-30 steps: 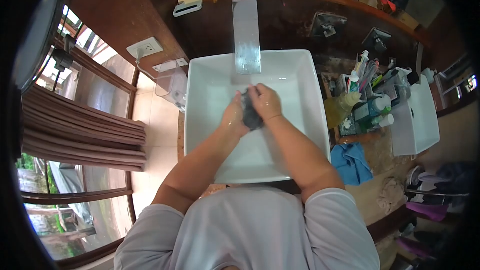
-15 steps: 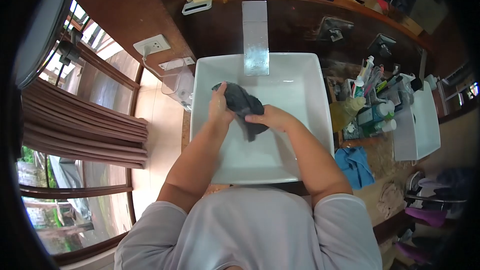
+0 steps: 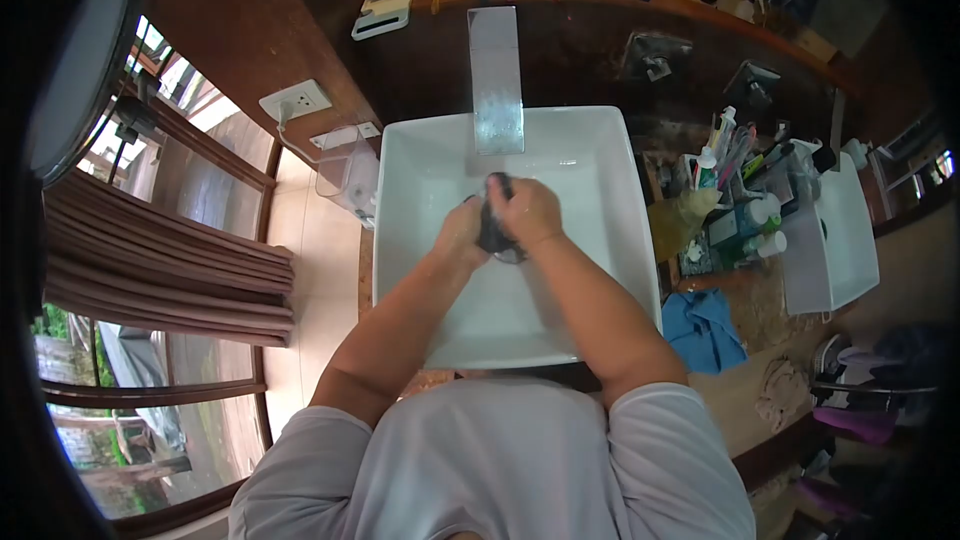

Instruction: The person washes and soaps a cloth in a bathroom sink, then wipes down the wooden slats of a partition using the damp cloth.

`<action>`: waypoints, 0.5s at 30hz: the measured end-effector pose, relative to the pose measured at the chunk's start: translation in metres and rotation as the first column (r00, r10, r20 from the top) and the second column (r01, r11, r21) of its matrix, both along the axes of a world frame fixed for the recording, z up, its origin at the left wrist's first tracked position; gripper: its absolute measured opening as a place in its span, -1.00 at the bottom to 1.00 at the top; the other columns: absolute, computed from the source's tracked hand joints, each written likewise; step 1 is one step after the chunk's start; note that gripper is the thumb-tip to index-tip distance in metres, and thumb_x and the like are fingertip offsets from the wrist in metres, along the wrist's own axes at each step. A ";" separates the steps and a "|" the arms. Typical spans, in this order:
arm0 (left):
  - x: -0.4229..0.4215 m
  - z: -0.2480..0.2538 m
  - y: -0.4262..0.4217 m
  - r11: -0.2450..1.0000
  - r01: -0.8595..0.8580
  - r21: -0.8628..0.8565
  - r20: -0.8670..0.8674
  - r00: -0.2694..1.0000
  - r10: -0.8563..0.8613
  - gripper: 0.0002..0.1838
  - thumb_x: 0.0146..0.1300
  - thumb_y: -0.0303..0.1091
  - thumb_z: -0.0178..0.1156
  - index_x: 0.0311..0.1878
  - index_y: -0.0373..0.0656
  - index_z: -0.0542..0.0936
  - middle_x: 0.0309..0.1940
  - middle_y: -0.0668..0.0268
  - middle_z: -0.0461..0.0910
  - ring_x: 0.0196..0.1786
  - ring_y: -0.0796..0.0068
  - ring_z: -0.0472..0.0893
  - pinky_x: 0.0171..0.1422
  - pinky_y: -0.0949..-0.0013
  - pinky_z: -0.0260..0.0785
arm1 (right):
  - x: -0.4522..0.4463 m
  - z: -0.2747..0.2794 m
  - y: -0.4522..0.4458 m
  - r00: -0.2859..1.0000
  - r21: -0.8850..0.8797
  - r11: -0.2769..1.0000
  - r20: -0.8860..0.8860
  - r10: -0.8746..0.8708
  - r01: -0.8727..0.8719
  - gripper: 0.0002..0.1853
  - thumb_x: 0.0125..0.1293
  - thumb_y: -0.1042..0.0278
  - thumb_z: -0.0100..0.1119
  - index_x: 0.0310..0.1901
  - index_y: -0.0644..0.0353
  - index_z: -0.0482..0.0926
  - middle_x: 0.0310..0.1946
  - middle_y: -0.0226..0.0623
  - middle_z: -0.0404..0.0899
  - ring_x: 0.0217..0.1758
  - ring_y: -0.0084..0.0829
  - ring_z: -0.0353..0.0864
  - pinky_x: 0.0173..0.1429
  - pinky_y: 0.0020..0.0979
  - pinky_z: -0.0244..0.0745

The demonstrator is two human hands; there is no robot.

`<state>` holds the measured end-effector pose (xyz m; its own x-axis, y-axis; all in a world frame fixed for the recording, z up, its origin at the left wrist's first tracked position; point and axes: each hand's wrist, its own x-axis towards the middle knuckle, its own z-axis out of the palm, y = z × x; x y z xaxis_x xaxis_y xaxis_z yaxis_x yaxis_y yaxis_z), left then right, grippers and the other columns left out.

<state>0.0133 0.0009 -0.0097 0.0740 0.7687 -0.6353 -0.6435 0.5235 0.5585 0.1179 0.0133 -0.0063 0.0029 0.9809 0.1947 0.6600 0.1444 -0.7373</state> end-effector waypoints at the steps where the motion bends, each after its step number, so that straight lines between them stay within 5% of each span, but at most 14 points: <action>1: 0.000 -0.002 0.001 1.000 0.004 0.023 0.008 1.000 -0.004 -0.80 0.35 -0.27 -0.08 -0.14 -0.16 0.45 -0.23 0.22 0.50 -0.20 0.28 0.56 -0.18 0.14 0.49 | 0.008 -0.001 0.007 1.000 -0.002 1.000 0.010 -0.006 0.006 -0.52 0.24 -0.08 0.02 -0.54 0.24 0.54 -0.59 -0.01 0.52 -0.45 0.02 0.53 -0.35 -0.15 0.43; 3: -0.001 -0.025 0.003 0.998 0.012 0.062 0.025 1.000 -0.013 -0.81 0.33 -0.28 -0.08 -0.15 -0.16 0.45 -0.25 0.22 0.50 -0.20 0.29 0.56 -0.19 0.16 0.50 | -0.005 -0.007 -0.011 0.998 0.066 0.998 -0.058 0.022 -0.018 -0.55 0.24 -0.03 0.04 -0.53 0.24 0.53 -0.58 -0.01 0.52 -0.46 0.02 0.52 -0.36 -0.15 0.42; 5: -0.019 -0.074 0.011 0.971 0.041 0.236 0.196 0.977 -0.089 -0.83 0.29 -0.30 -0.06 -0.19 -0.17 0.45 -0.30 0.21 0.51 -0.26 0.29 0.57 -0.22 0.20 0.50 | -0.020 -0.010 -0.030 0.960 0.197 0.943 0.138 0.245 -0.269 -0.63 0.20 0.08 0.12 -0.54 0.27 0.48 -0.56 -0.02 0.51 -0.46 0.04 0.50 -0.36 -0.13 0.41; 7: -0.028 -0.062 0.016 0.943 0.116 0.313 0.265 0.942 -0.204 -0.86 0.26 -0.32 0.00 -0.21 -0.16 0.44 -0.34 0.20 0.50 -0.35 0.29 0.57 -0.25 0.23 0.51 | -0.021 -0.006 -0.029 0.966 0.118 0.961 0.092 0.241 -0.250 -0.61 0.19 0.03 0.05 -0.58 0.21 0.48 -0.54 -0.04 0.53 -0.41 0.02 0.52 -0.28 -0.07 0.41; 8: -0.018 -0.058 0.013 0.990 0.056 0.126 0.284 0.954 -0.090 -0.83 0.27 -0.34 -0.03 -0.15 -0.19 0.43 -0.31 0.20 0.51 -0.33 0.29 0.57 -0.22 0.27 0.52 | -0.016 -0.009 -0.025 0.983 0.158 0.970 0.042 0.178 -0.182 -0.63 0.18 0.06 0.09 -0.57 0.22 0.47 -0.55 -0.03 0.51 -0.43 0.01 0.50 -0.31 -0.09 0.40; 10: -0.004 -0.019 0.008 0.994 0.004 0.108 0.142 0.990 -0.020 -0.81 0.29 -0.35 -0.07 -0.11 -0.22 0.41 -0.29 0.20 0.50 -0.31 0.30 0.58 -0.21 0.29 0.52 | 0.003 -0.017 -0.006 0.997 0.241 0.970 -0.059 0.054 -0.038 -0.66 0.17 0.13 0.15 -0.55 0.25 0.44 -0.57 -0.01 0.48 -0.47 0.00 0.47 -0.35 -0.14 0.39; 13: -0.007 -0.011 0.010 0.986 -0.013 0.166 -0.017 1.000 0.017 -0.76 0.32 -0.35 -0.08 -0.02 -0.26 0.36 -0.21 0.18 0.49 -0.22 0.31 0.58 -0.17 0.28 0.52 | 0.036 -0.020 0.004 0.995 0.035 0.997 0.069 -0.066 0.063 -0.68 0.18 0.09 0.17 -0.42 0.24 0.51 -0.48 -0.03 0.53 -0.42 -0.08 0.53 -0.33 -0.18 0.39; 14: -0.011 -0.010 0.011 0.984 -0.012 0.176 -0.072 0.997 0.024 -0.75 0.33 -0.33 -0.07 0.00 -0.25 0.36 -0.20 0.18 0.48 -0.20 0.31 0.58 -0.13 0.26 0.52 | 0.040 -0.028 0.004 1.000 0.063 0.998 -0.017 0.000 0.001 -0.66 0.16 0.07 0.19 -0.26 0.22 0.55 -0.36 -0.08 0.59 -0.33 -0.17 0.58 -0.28 -0.25 0.43; 15: -0.015 -0.009 0.010 0.983 -0.009 0.186 -0.125 0.992 0.033 -0.74 0.33 -0.32 -0.06 0.01 -0.25 0.36 -0.19 0.18 0.48 -0.18 0.30 0.58 -0.09 0.25 0.52 | 0.043 -0.021 -0.001 0.993 -0.069 0.994 0.080 0.088 -0.082 -0.66 0.14 0.07 0.22 -0.23 0.20 0.55 -0.33 -0.12 0.59 -0.27 -0.18 0.57 -0.22 -0.27 0.43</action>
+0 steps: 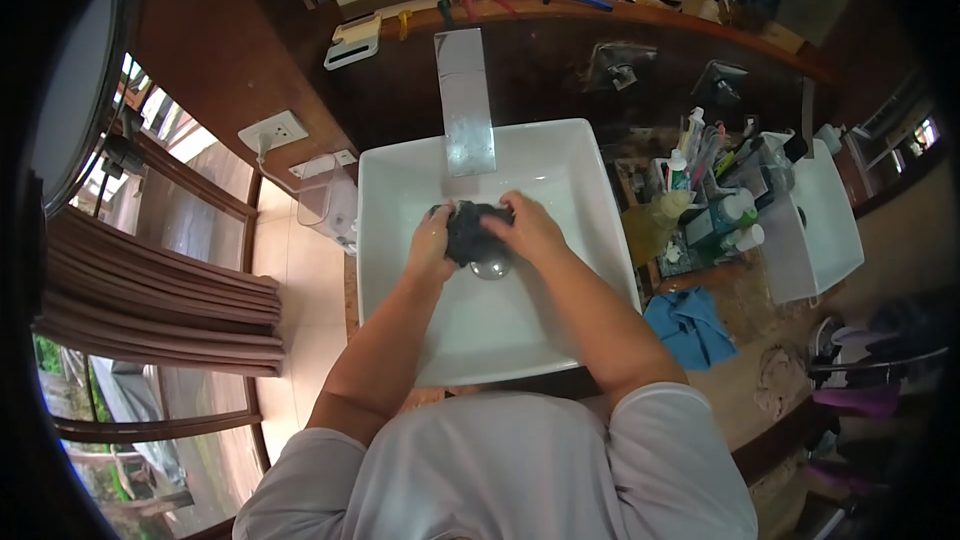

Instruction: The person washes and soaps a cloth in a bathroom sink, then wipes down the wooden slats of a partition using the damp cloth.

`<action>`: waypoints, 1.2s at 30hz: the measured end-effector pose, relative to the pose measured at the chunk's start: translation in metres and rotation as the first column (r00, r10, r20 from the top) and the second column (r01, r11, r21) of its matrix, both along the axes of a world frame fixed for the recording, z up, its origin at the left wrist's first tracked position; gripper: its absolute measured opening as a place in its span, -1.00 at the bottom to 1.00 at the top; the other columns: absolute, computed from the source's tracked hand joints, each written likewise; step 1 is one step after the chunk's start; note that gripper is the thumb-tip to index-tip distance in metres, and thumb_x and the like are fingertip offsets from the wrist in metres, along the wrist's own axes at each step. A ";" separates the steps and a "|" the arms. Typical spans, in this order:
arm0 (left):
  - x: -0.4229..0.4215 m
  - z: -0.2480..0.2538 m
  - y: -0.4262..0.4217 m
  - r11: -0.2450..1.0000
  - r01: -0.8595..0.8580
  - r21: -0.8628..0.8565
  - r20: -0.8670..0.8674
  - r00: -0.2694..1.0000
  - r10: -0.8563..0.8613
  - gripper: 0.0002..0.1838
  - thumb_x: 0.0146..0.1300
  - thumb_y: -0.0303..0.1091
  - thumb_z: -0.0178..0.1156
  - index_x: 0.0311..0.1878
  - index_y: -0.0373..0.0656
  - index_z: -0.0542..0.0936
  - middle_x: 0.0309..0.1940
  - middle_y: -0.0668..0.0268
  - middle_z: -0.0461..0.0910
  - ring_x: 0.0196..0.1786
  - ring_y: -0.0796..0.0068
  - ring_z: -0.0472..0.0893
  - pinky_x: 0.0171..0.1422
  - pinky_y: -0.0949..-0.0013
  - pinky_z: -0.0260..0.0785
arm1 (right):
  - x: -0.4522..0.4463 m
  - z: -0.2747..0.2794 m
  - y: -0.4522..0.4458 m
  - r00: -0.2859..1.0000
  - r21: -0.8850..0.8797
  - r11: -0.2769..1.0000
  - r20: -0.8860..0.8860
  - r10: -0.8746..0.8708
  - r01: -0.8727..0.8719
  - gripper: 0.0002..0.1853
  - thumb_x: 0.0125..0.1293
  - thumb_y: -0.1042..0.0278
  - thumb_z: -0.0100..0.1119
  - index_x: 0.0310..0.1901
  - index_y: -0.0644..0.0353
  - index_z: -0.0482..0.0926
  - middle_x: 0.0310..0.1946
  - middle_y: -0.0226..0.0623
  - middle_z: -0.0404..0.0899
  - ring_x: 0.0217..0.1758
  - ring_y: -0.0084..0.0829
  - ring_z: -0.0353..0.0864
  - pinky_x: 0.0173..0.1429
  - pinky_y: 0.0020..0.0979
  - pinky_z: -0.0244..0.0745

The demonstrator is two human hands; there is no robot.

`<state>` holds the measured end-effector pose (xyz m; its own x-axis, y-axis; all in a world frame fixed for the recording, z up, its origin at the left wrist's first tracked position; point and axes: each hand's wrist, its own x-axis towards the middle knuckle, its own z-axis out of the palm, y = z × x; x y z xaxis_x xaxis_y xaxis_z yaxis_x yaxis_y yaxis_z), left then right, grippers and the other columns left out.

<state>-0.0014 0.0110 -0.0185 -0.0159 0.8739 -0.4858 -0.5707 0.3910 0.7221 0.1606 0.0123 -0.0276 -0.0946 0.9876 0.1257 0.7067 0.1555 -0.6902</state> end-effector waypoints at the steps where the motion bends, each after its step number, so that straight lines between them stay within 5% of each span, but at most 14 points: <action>1: -0.003 -0.004 0.002 1.000 -0.005 0.008 0.005 1.000 0.005 -0.73 0.33 -0.32 -0.04 0.01 -0.24 0.36 -0.18 0.19 0.48 -0.16 0.30 0.58 -0.08 0.25 0.52 | 0.003 0.014 -0.007 0.991 -0.133 0.988 0.098 0.087 -0.073 -0.64 0.11 0.07 0.24 -0.20 0.18 0.55 -0.29 -0.16 0.60 -0.21 -0.19 0.57 -0.16 -0.29 0.43; 3: -0.004 -0.012 0.007 0.999 -0.020 0.026 0.019 1.000 0.019 -0.72 0.32 -0.30 0.01 0.03 -0.22 0.36 -0.17 0.21 0.48 -0.14 0.32 0.57 -0.07 0.27 0.51 | 0.011 0.032 -0.007 0.977 -0.238 0.964 0.144 0.155 -0.117 -0.63 0.09 0.08 0.27 -0.14 0.13 0.55 -0.20 -0.26 0.61 -0.12 -0.26 0.58 -0.04 -0.32 0.44; 5: 0.000 -0.017 0.008 0.999 0.023 0.041 0.024 0.999 -0.024 -0.73 0.32 -0.32 0.02 0.02 -0.21 0.36 -0.16 0.22 0.48 -0.13 0.33 0.57 -0.06 0.28 0.51 | 0.014 0.050 0.003 0.974 -0.104 0.993 -0.224 0.034 -0.059 -0.65 0.10 0.10 0.27 -0.13 0.10 0.56 -0.19 -0.30 0.61 -0.11 -0.31 0.58 -0.01 -0.31 0.44; 7: 0.002 -0.018 0.006 0.997 0.065 0.030 0.029 0.997 -0.065 -0.74 0.31 -0.33 0.02 0.01 -0.21 0.35 -0.15 0.23 0.48 -0.12 0.34 0.57 -0.05 0.28 0.50 | 0.015 0.038 0.014 0.768 0.112 0.992 -0.639 0.030 0.054 -0.70 0.12 0.17 0.23 -0.11 0.04 0.59 -0.15 -0.34 0.61 -0.10 -0.34 0.59 0.02 -0.30 0.45; 9: 0.003 -0.015 0.003 0.994 0.109 0.012 0.042 0.993 -0.109 -0.75 0.32 -0.33 0.03 0.00 -0.21 0.35 -0.14 0.24 0.48 -0.11 0.34 0.57 -0.04 0.27 0.50 | 0.026 0.026 0.016 0.982 0.043 0.984 0.085 0.169 -0.173 -0.73 0.15 0.21 0.19 -0.11 0.04 0.59 -0.14 -0.33 0.60 -0.10 -0.32 0.59 0.00 -0.29 0.46; 10: 0.004 -0.011 0.004 0.996 0.093 -0.009 0.040 0.995 -0.092 -0.75 0.31 -0.33 0.03 -0.01 -0.21 0.35 -0.14 0.24 0.48 -0.11 0.34 0.57 -0.03 0.27 0.49 | 0.030 0.030 0.021 0.859 -0.042 0.968 0.453 0.239 -0.247 -0.75 0.16 0.23 0.16 -0.11 0.03 0.59 -0.14 -0.32 0.60 -0.11 -0.31 0.59 -0.01 -0.29 0.47; 11: 0.004 -0.006 0.004 0.997 0.075 -0.029 0.037 0.997 -0.073 -0.75 0.31 -0.33 0.04 -0.01 -0.21 0.35 -0.14 0.24 0.48 -0.11 0.35 0.57 -0.03 0.27 0.49 | 0.029 0.035 0.029 0.887 -0.014 0.999 0.459 0.047 -0.046 -0.78 0.17 0.26 0.13 -0.15 0.01 0.60 -0.12 -0.31 0.60 -0.07 -0.28 0.58 0.00 -0.28 0.47; 13: 0.004 -0.006 0.005 0.997 0.057 -0.052 0.044 0.998 -0.054 -0.75 0.31 -0.32 0.04 -0.02 -0.21 0.35 -0.15 0.24 0.49 -0.11 0.36 0.57 -0.03 0.27 0.49 | 0.040 0.052 0.072 0.970 0.239 0.952 0.101 -0.223 0.194 -0.78 0.14 0.27 0.14 -0.16 0.02 0.59 -0.18 -0.30 0.60 -0.06 -0.26 0.56 0.02 -0.28 0.45; 14: 0.003 -0.007 0.005 0.997 0.063 -0.052 0.048 0.997 -0.061 -0.75 0.31 -0.32 0.04 -0.02 -0.20 0.35 -0.15 0.25 0.49 -0.11 0.36 0.57 -0.03 0.28 0.49 | 0.051 0.081 0.088 0.977 0.415 0.893 0.043 -0.211 0.175 -0.77 0.12 0.29 0.15 -0.15 0.03 0.58 -0.17 -0.27 0.58 -0.05 -0.19 0.53 0.03 -0.25 0.44; 15: 0.002 -0.006 0.006 0.996 0.072 -0.047 0.049 0.996 -0.069 -0.75 0.31 -0.32 0.04 -0.01 -0.20 0.36 -0.15 0.25 0.49 -0.11 0.37 0.57 -0.03 0.28 0.49 | 0.064 0.099 0.101 0.932 0.568 0.810 0.195 -0.304 0.145 -0.76 0.12 0.32 0.14 -0.14 0.05 0.57 -0.07 -0.26 0.52 -0.02 -0.15 0.50 0.00 -0.20 0.45; 18: 0.004 -0.015 0.008 0.993 0.071 -0.092 -0.003 0.997 -0.072 -0.75 0.30 -0.31 0.05 -0.02 -0.19 0.36 -0.18 0.26 0.50 -0.13 0.39 0.58 -0.04 0.29 0.49 | 0.099 0.120 0.131 0.725 0.449 0.852 0.487 -0.487 0.270 -0.67 0.17 0.36 0.04 0.00 0.06 0.52 0.12 -0.32 0.40 0.10 -0.12 0.45 0.10 -0.19 0.44; 20: 0.003 -0.019 0.011 0.995 0.081 -0.066 0.013 0.997 -0.080 -0.74 0.30 -0.30 0.06 -0.02 -0.19 0.36 -0.19 0.26 0.51 -0.14 0.39 0.58 -0.06 0.29 0.49 | 0.125 0.120 0.143 0.641 0.201 0.943 0.694 -0.329 0.266 -0.64 0.20 0.43 -0.05 0.05 0.08 0.50 0.18 -0.33 0.37 0.17 -0.19 0.42 0.15 -0.23 0.43; 26: 0.004 -0.008 0.007 0.983 0.181 0.008 -0.008 0.983 -0.181 -0.75 0.31 -0.29 0.05 -0.04 -0.20 0.39 -0.19 0.26 0.53 -0.15 0.41 0.57 -0.06 0.35 0.45 | 0.142 0.114 0.146 0.681 0.256 0.958 0.679 -0.275 0.132 -0.60 0.20 0.53 -0.13 0.07 0.11 0.50 0.22 -0.25 0.35 0.18 -0.26 0.43 0.21 -0.26 0.38; 36: 0.011 -0.005 0.007 0.966 0.256 0.038 -0.113 0.962 -0.250 -0.64 0.26 -0.27 0.11 0.03 -0.28 0.41 -0.21 0.27 0.52 -0.18 0.49 0.51 -0.08 0.43 0.38 | 0.136 0.128 0.178 0.686 0.272 0.944 0.652 -0.323 0.186 -0.77 0.19 0.49 -0.07 -0.20 0.16 0.60 -0.11 -0.10 0.56 -0.05 -0.08 0.57 0.01 -0.17 0.49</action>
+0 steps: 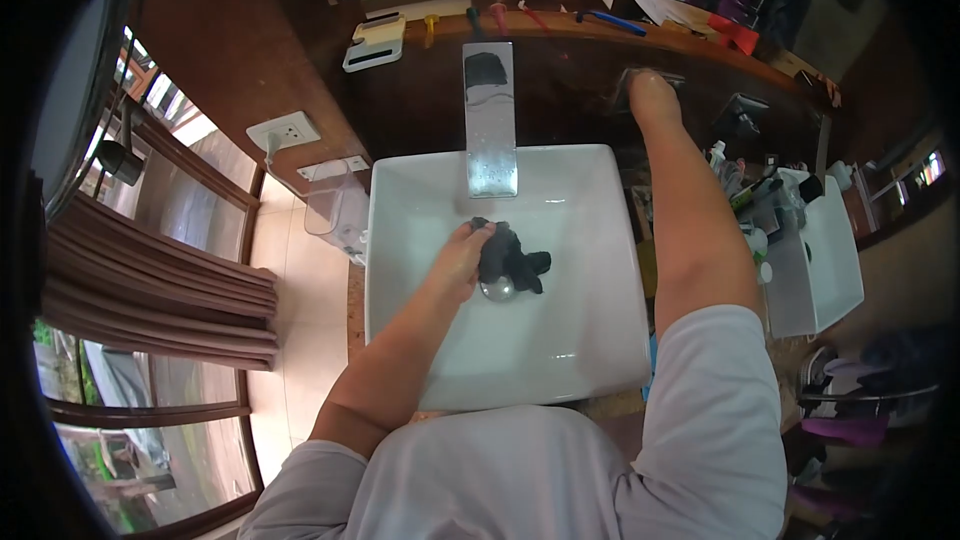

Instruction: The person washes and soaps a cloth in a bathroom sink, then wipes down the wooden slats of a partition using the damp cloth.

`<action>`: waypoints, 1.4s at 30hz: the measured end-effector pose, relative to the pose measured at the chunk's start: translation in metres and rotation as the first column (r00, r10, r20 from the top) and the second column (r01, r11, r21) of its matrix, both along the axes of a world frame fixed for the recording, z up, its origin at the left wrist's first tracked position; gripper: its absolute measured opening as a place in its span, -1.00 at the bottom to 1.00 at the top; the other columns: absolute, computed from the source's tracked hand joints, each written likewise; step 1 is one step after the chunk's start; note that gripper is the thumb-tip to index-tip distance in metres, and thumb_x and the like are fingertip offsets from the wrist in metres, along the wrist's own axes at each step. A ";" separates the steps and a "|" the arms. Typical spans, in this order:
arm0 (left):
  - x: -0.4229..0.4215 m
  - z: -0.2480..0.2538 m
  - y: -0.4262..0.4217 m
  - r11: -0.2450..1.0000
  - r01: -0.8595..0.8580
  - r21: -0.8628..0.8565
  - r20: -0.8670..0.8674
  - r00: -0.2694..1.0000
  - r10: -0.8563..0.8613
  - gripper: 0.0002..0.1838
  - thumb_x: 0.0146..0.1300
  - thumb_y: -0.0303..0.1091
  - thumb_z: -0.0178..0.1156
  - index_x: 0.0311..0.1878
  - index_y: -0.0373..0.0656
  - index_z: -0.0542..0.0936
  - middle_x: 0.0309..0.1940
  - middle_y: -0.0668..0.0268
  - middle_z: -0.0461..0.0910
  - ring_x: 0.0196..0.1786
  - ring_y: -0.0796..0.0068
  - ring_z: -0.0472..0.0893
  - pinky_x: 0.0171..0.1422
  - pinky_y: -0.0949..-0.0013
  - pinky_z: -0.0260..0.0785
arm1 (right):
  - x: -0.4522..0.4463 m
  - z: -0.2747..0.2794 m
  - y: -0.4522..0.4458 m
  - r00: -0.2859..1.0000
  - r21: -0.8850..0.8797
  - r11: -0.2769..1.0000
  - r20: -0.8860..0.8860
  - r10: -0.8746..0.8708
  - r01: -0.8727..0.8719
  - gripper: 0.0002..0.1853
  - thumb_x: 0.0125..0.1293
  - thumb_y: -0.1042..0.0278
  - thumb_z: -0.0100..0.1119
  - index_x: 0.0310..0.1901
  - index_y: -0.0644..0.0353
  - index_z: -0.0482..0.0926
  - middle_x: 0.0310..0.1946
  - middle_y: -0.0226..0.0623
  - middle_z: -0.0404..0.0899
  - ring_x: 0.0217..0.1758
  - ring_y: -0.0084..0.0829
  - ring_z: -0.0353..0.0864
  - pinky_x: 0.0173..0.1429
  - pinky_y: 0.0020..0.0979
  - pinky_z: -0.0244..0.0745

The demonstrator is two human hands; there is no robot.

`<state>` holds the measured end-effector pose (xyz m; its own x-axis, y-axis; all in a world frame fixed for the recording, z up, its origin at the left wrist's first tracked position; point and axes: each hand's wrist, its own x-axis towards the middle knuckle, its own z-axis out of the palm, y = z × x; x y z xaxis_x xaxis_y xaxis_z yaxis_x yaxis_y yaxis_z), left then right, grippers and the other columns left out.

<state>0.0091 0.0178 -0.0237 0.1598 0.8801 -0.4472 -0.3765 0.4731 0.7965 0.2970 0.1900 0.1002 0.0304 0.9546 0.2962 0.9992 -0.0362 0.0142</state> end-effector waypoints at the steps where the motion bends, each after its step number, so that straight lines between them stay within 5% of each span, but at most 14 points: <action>1: 0.000 -0.001 0.000 1.000 0.008 0.010 -0.019 1.000 -0.008 -0.67 0.27 -0.28 0.10 0.02 -0.26 0.41 -0.21 0.28 0.53 -0.16 0.49 0.52 -0.06 0.43 0.38 | 0.000 -0.002 0.004 1.000 0.006 1.000 0.021 0.013 -0.013 -0.77 0.19 0.49 -0.06 -0.20 0.16 0.60 -0.11 -0.08 0.56 -0.04 -0.08 0.56 0.02 -0.17 0.49; 9: 0.005 -0.020 0.002 0.988 0.083 0.131 -0.092 0.993 -0.071 -0.69 0.25 -0.33 0.12 0.02 -0.24 0.43 -0.27 0.32 0.52 -0.21 0.51 0.49 -0.12 0.45 0.34 | -0.026 -0.035 -0.014 0.838 0.489 0.862 -0.520 0.165 0.134 -0.83 0.15 0.44 0.14 -0.21 0.19 0.58 -0.22 -0.15 0.58 -0.06 -0.20 0.57 0.04 -0.28 0.44; 12: 0.008 -0.005 -0.002 0.985 0.142 0.094 -0.206 0.971 -0.120 -0.75 0.27 -0.38 0.09 -0.01 -0.21 0.46 -0.30 0.36 0.52 -0.24 0.53 0.49 -0.13 0.46 0.33 | -0.088 -0.074 -0.075 -0.125 0.284 0.950 -0.946 0.299 0.127 -0.87 0.26 0.41 0.05 -0.16 0.12 0.47 -0.43 -0.42 0.51 -0.41 -0.62 0.48 -0.35 -0.60 0.32; 15: 0.010 -0.005 -0.004 0.946 0.188 0.264 -0.203 0.970 -0.136 -0.74 0.31 -0.38 0.02 0.04 -0.18 0.44 -0.20 0.31 0.55 -0.15 0.47 0.54 -0.03 0.39 0.39 | -0.141 -0.124 -0.140 -0.231 -0.239 0.970 -0.947 -0.222 0.052 -0.83 0.30 0.27 0.02 -0.17 0.14 0.46 -0.38 -0.41 0.51 -0.32 -0.58 0.47 -0.30 -0.51 0.31; 18: 0.002 0.016 -0.005 0.983 -0.050 0.175 0.387 0.922 -0.022 -0.76 0.33 -0.36 -0.03 0.02 -0.18 0.45 -0.19 0.30 0.55 -0.13 0.42 0.55 0.03 0.35 0.41 | -0.158 -0.151 -0.165 -0.482 -0.264 0.931 -0.800 -0.358 -0.253 -0.52 0.38 -0.05 -0.14 -0.14 0.28 0.52 -0.23 -0.26 0.54 -0.15 -0.42 0.49 -0.01 -0.40 0.37; 20: -0.008 0.012 -0.003 0.991 -0.134 0.020 0.370 0.922 0.117 -0.75 0.36 -0.29 -0.07 0.02 -0.15 0.44 -0.17 0.24 0.54 -0.10 0.37 0.55 0.08 0.31 0.41 | -0.166 -0.132 -0.174 -0.252 -0.247 0.936 -0.917 -0.310 -0.251 -0.54 0.35 -0.05 -0.10 -0.18 0.26 0.51 -0.22 -0.19 0.58 -0.14 -0.35 0.55 -0.02 -0.36 0.39; 23: -0.017 -0.057 0.007 0.981 -0.092 -0.169 0.358 0.922 0.148 -0.71 0.38 -0.20 -0.10 0.00 -0.17 0.44 -0.11 0.21 0.51 -0.06 0.38 0.53 0.09 0.30 0.39 | -0.197 -0.098 -0.208 0.541 -0.184 0.929 -0.841 0.021 -0.322 -0.69 0.26 0.05 0.05 -0.25 0.15 0.50 -0.45 -0.20 0.57 -0.30 -0.31 0.59 -0.24 -0.28 0.43; 25: -0.016 -0.076 -0.001 0.981 -0.073 0.179 -0.001 0.997 0.074 -0.70 0.31 -0.17 0.03 -0.09 -0.23 0.44 -0.24 0.24 0.48 -0.22 0.41 0.52 -0.16 0.30 0.40 | -0.207 -0.093 -0.219 0.613 -0.025 0.881 -0.728 0.308 -0.473 -0.77 0.19 0.17 0.07 -0.27 0.17 0.49 -0.42 -0.12 0.57 -0.30 -0.14 0.59 -0.24 -0.21 0.43; 29: 0.010 0.005 -0.015 0.989 -0.119 -0.085 0.114 0.985 0.129 -0.51 0.30 -0.11 0.06 0.14 -0.28 0.33 -0.03 0.15 0.45 -0.08 0.29 0.51 -0.01 0.24 0.44 | -0.167 -0.191 -0.155 0.797 0.174 0.942 -0.502 0.336 -0.288 -0.79 0.21 0.22 0.06 -0.29 0.20 0.50 -0.48 -0.08 0.56 -0.37 -0.09 0.57 -0.28 -0.21 0.42; 30: 0.013 0.005 -0.016 0.994 -0.071 -0.080 0.095 0.992 0.079 -0.49 0.29 -0.10 0.08 0.14 -0.29 0.32 -0.03 0.14 0.45 -0.07 0.28 0.51 -0.02 0.23 0.45 | -0.161 -0.140 -0.166 0.296 -0.196 0.972 -0.943 -0.151 -0.130 -0.75 0.25 0.18 0.07 -0.32 0.23 0.52 -0.45 -0.07 0.57 -0.38 -0.14 0.54 -0.28 -0.24 0.40; 32: 0.016 0.006 -0.014 0.998 0.024 -0.065 0.057 0.998 -0.021 -0.45 0.26 -0.09 0.12 0.16 -0.30 0.29 -0.04 0.11 0.44 -0.05 0.26 0.51 -0.04 0.22 0.46 | -0.151 -0.141 -0.158 0.707 -0.198 0.973 -0.705 -0.060 -0.115 -0.68 0.28 0.07 0.07 -0.34 0.20 0.54 -0.40 -0.20 0.58 -0.32 -0.33 0.53 -0.24 -0.29 0.37; 36: -0.006 -0.005 -0.010 0.941 0.337 0.017 -0.273 0.907 -0.320 -0.44 0.21 -0.12 0.21 0.13 -0.31 0.34 -0.07 0.14 0.49 -0.01 0.32 0.51 -0.03 0.28 0.44 | -0.146 -0.125 -0.155 -0.058 -0.038 0.970 -0.997 -0.053 -0.241 -0.70 0.29 0.08 0.10 -0.28 0.19 0.56 -0.37 -0.39 0.54 -0.18 -0.48 0.51 -0.07 -0.42 0.36; 38: -0.009 -0.002 -0.004 0.959 0.208 0.194 0.013 0.977 -0.214 -0.67 0.19 -0.20 0.23 -0.15 -0.28 0.48 -0.27 0.22 0.55 -0.16 0.43 0.55 -0.05 0.34 0.40 | -0.147 -0.109 -0.171 -0.262 0.136 0.912 -0.964 0.032 -0.387 -0.73 0.27 0.13 0.15 -0.25 0.20 0.56 -0.38 -0.44 0.52 -0.14 -0.52 0.50 0.02 -0.48 0.34; 42: -0.023 -0.009 0.011 0.980 -0.178 0.092 0.336 0.932 0.137 -0.75 0.22 -0.27 0.19 -0.16 -0.23 0.46 -0.29 0.23 0.54 -0.18 0.36 0.57 -0.10 0.37 0.42 | -0.105 -0.160 -0.169 0.485 -0.371 0.656 -0.874 -0.008 -0.657 -0.63 -0.02 0.21 0.42 -0.20 0.21 0.60 -0.31 -0.27 0.60 -0.10 -0.46 0.54 0.06 -0.47 0.37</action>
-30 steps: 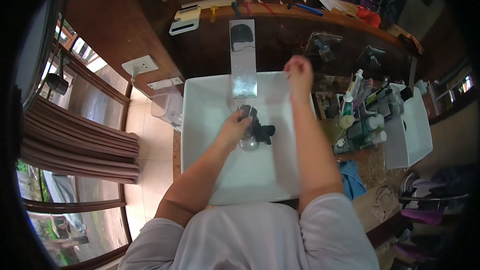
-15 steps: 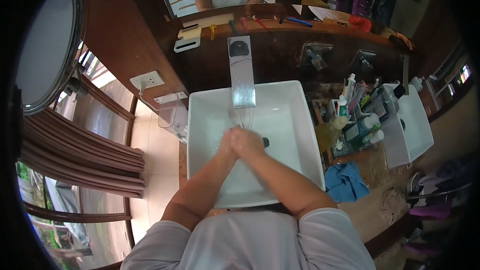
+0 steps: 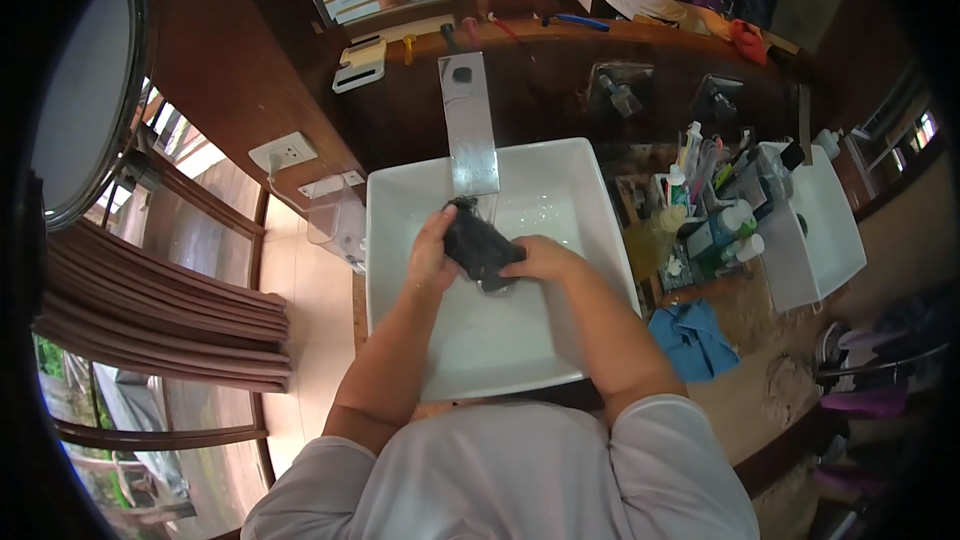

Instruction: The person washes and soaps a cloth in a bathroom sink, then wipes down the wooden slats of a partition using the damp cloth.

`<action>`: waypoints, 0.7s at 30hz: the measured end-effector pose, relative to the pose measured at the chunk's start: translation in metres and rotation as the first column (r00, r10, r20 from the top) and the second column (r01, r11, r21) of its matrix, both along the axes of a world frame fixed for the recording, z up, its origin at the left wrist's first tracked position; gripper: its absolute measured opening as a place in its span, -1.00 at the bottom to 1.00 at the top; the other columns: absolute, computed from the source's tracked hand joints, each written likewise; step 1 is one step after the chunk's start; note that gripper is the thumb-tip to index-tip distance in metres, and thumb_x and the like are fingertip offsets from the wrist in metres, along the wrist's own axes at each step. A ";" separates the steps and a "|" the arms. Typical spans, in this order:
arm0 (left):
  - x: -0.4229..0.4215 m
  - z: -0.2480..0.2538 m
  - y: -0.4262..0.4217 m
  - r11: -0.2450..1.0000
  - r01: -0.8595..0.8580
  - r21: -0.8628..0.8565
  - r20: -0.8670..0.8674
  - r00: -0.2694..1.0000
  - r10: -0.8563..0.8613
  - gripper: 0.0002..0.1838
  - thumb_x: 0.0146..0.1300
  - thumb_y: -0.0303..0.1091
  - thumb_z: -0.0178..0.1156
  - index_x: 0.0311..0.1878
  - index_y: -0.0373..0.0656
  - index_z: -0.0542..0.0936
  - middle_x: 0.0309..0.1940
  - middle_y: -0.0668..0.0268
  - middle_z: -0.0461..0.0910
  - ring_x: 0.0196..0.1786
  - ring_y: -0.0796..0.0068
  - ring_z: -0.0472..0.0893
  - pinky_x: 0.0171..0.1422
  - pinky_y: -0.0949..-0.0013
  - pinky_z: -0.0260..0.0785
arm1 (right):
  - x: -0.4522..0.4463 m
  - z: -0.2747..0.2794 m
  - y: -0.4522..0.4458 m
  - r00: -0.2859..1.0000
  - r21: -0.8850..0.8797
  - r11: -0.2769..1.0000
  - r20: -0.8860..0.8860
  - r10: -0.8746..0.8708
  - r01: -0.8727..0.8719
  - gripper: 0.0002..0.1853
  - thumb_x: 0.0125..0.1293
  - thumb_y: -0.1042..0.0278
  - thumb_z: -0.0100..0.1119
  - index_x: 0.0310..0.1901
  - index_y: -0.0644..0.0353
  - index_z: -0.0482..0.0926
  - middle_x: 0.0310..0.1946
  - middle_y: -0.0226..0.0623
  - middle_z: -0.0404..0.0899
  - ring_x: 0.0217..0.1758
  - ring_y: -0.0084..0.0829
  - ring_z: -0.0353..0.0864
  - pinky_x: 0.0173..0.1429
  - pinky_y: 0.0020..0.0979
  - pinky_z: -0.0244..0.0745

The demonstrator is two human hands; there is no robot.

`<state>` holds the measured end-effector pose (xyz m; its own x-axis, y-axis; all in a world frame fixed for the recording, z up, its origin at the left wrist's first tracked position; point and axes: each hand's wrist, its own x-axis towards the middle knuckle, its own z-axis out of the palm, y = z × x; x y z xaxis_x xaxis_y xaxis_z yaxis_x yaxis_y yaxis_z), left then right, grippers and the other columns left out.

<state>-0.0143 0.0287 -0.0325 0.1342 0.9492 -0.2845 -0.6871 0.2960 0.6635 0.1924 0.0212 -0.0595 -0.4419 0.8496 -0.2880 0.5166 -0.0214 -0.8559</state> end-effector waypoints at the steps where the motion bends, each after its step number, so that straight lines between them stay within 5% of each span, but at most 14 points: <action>1: -0.001 -0.003 0.000 0.991 -0.122 -0.049 0.033 0.992 0.124 -0.75 0.23 -0.28 0.18 -0.14 -0.22 0.45 -0.28 0.23 0.53 -0.21 0.34 0.57 -0.13 0.38 0.43 | -0.001 0.038 0.001 0.955 -0.018 1.000 0.295 -0.005 0.011 -0.54 -0.10 0.22 0.47 -0.14 0.24 0.60 -0.24 -0.20 0.62 -0.06 -0.42 0.54 0.12 -0.42 0.35; 3: -0.004 -0.004 -0.005 0.929 -0.300 -0.218 -0.081 0.954 0.289 -0.73 0.26 -0.37 0.08 -0.02 -0.23 0.37 -0.19 0.20 0.52 -0.16 0.30 0.59 -0.02 0.22 0.44 | 0.004 0.035 0.004 0.921 -0.143 0.948 -0.234 -0.312 0.284 -0.56 -0.05 0.19 0.44 -0.15 0.25 0.60 -0.24 -0.24 0.61 -0.10 -0.43 0.55 0.06 -0.41 0.39; 4: -0.005 0.000 -0.007 0.876 -0.388 -0.285 -0.150 0.921 0.359 -0.71 0.27 -0.41 0.02 0.04 -0.23 0.33 -0.14 0.18 0.51 -0.14 0.28 0.59 0.03 0.14 0.45 | 0.000 0.032 0.006 0.743 -0.232 0.875 -0.463 -0.484 0.425 -0.59 -0.03 0.19 0.43 -0.17 0.25 0.60 -0.24 -0.27 0.61 -0.14 -0.45 0.56 0.01 -0.42 0.42; 5: 0.003 0.003 -0.010 0.845 -0.422 -0.327 -0.226 0.904 0.364 -0.60 0.23 -0.29 0.17 0.05 -0.21 0.28 -0.13 0.20 0.47 -0.15 0.26 0.55 -0.06 0.17 0.46 | -0.009 0.028 0.007 0.650 -0.187 0.891 -0.624 -0.433 0.414 -0.64 0.01 0.19 0.41 -0.20 0.22 0.61 -0.23 -0.33 0.59 -0.18 -0.46 0.56 -0.07 -0.42 0.46; 7: 0.016 -0.003 -0.019 0.943 -0.257 -0.212 -0.092 0.966 0.242 -0.67 0.28 -0.27 0.11 0.01 -0.21 0.32 -0.14 0.20 0.47 -0.09 0.28 0.54 0.00 0.17 0.46 | -0.054 0.055 -0.016 0.714 -0.111 0.930 -0.612 -0.341 0.349 -0.68 0.05 0.21 0.38 -0.21 0.21 0.61 -0.26 -0.35 0.60 -0.21 -0.49 0.55 -0.09 -0.42 0.46; 9: 0.013 -0.031 -0.024 0.999 -0.036 0.029 -0.047 0.998 0.038 -0.72 0.31 -0.26 0.05 -0.01 -0.21 0.34 -0.14 0.20 0.48 -0.08 0.28 0.55 -0.02 0.14 0.47 | -0.094 0.070 -0.041 0.909 0.585 0.761 -0.417 -0.017 0.282 -0.72 0.06 0.16 0.32 -0.48 0.22 0.54 -0.47 -0.24 0.56 -0.41 -0.28 0.57 -0.20 -0.37 0.46; 10: 0.005 -0.066 -0.024 0.975 0.105 0.194 -0.086 0.992 -0.090 -0.73 0.33 -0.26 0.01 -0.01 -0.20 0.35 -0.13 0.20 0.49 -0.10 0.27 0.57 -0.07 0.10 0.48 | -0.104 0.068 -0.047 0.946 0.662 0.715 -0.324 0.001 0.225 -0.70 0.06 0.14 0.31 -0.52 0.22 0.52 -0.49 -0.23 0.55 -0.42 -0.23 0.55 -0.22 -0.33 0.46; 12: 0.000 -0.081 -0.026 0.949 0.209 0.234 -0.106 0.976 -0.189 -0.75 0.36 -0.23 -0.05 -0.04 -0.18 0.37 -0.15 0.21 0.50 -0.14 0.28 0.57 -0.11 0.10 0.49 | -0.116 0.062 -0.055 0.991 0.783 0.614 -0.133 0.015 0.095 -0.65 0.07 0.09 0.28 -0.59 0.21 0.47 -0.54 -0.21 0.52 -0.45 -0.13 0.52 -0.27 -0.26 0.45; 16: 0.030 -0.020 -0.021 0.974 0.066 -0.218 0.045 0.997 -0.057 -0.69 0.40 -0.10 -0.14 -0.13 -0.14 0.43 -0.26 0.25 0.48 -0.24 0.34 0.53 -0.11 0.22 0.46 | -0.098 0.043 -0.021 0.926 0.671 0.641 -0.220 -0.308 0.373 -0.78 0.10 0.33 0.27 -0.51 0.26 0.47 -0.53 -0.16 0.52 -0.50 -0.23 0.48 -0.35 -0.37 0.39; 17: 0.034 -0.009 -0.020 0.943 0.037 -0.330 0.075 0.997 -0.013 -0.67 0.41 -0.07 -0.16 -0.15 -0.13 0.44 -0.29 0.26 0.47 -0.27 0.36 0.52 -0.11 0.26 0.45 | -0.089 0.035 -0.010 0.881 0.589 0.660 -0.244 -0.404 0.466 -0.72 0.12 0.20 0.22 -0.53 0.25 0.47 -0.54 -0.11 0.51 -0.46 -0.12 0.49 -0.33 -0.25 0.40; 20: 0.036 0.009 -0.018 0.931 0.041 -0.363 -0.097 0.992 -0.081 -0.67 0.36 -0.07 -0.04 -0.10 -0.16 0.43 -0.24 0.18 0.50 -0.25 0.28 0.56 -0.14 0.20 0.48 | -0.054 0.008 0.009 0.783 0.437 0.687 -0.068 -0.618 0.581 -0.61 0.15 0.03 0.13 -0.54 0.25 0.47 -0.53 -0.05 0.51 -0.40 0.02 0.50 -0.29 -0.12 0.39; 21: 0.032 0.020 -0.021 0.966 0.061 -0.250 -0.136 0.986 -0.097 -0.64 0.27 -0.05 0.09 -0.14 -0.19 0.46 -0.22 0.16 0.49 -0.23 0.29 0.56 -0.14 0.22 0.47 | -0.040 0.003 0.009 0.805 0.461 0.724 0.034 -0.593 0.514 -0.57 0.18 -0.02 0.09 -0.49 0.27 0.52 -0.49 -0.02 0.54 -0.37 0.02 0.52 -0.26 -0.16 0.41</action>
<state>0.0177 0.0074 -0.0127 0.1459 0.8363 -0.5285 -0.5562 0.5111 0.6553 0.1526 0.0305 -0.0567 0.1663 0.9787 0.1208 0.6595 -0.0193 -0.7515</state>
